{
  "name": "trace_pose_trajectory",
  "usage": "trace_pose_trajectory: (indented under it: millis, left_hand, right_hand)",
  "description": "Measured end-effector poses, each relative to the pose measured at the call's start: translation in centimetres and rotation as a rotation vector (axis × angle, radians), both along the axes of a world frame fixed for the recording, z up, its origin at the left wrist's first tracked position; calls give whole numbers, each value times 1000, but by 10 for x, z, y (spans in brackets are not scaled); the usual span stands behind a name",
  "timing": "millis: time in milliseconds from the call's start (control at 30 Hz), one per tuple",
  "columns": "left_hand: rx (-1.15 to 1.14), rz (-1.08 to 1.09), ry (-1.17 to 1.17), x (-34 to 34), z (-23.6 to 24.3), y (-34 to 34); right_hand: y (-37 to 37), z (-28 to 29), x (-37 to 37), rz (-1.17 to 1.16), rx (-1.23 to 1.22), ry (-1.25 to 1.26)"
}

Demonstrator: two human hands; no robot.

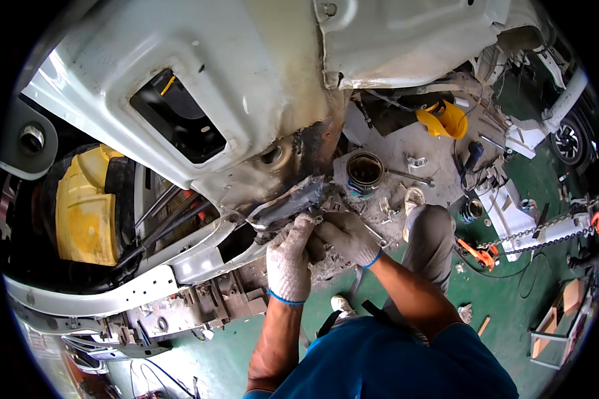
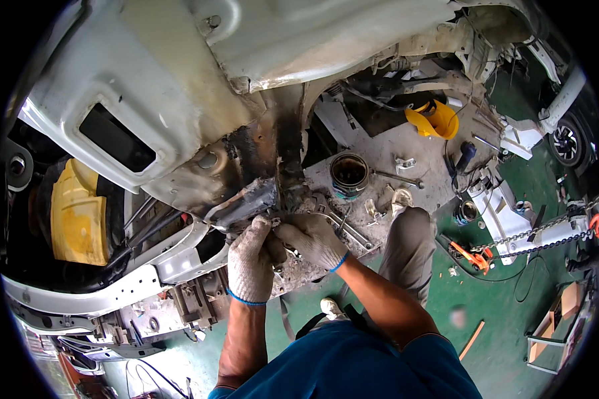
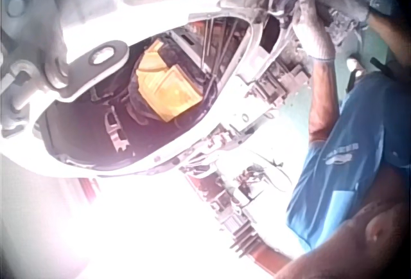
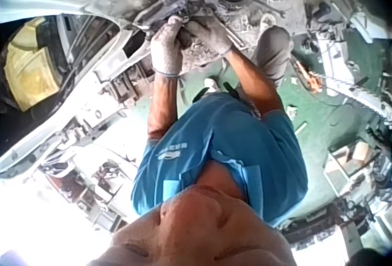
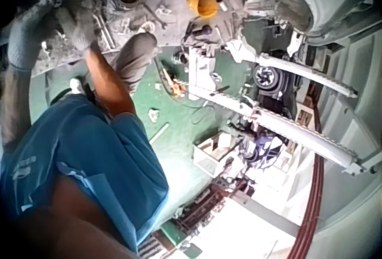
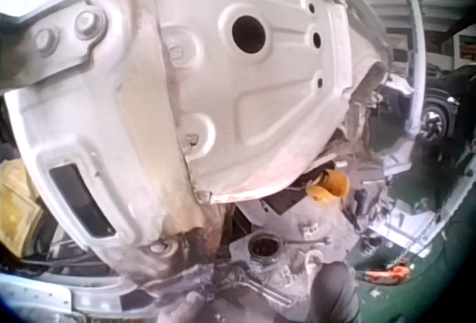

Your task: The person works on the front section of a white car body in a workshop. They handle small metal fasteners and a black plastic clip, then repeatedly rub and scrape a seam on the car's frame with gloved hands. Tools and debris are visible on the floor and workbench.

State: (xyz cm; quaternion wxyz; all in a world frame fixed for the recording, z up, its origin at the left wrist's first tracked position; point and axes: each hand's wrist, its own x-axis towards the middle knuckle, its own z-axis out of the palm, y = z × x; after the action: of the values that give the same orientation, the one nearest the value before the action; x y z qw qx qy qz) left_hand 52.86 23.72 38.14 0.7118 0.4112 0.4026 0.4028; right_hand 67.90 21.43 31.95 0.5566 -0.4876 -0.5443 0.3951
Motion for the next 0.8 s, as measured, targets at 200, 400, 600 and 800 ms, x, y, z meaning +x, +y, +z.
trace_pose_trajectory:
  millis: [200,400,600,800]
  left_hand:
    - [-161,33,-87,6,6,8]
    - [-253,-57,-312,-3,-6,6]
    - [-183,73,-402,-33,-8,-16]
    - [-105,-56,-379,-118,-41,-24]
  right_hand:
    - [3,-4,-5,-3,-14,9]
    - [-9,-12,0,-39,85,-156]
    - [-57,-15,-10,106,39,-285]
    - [-124,-53,-16,5,-67,-211]
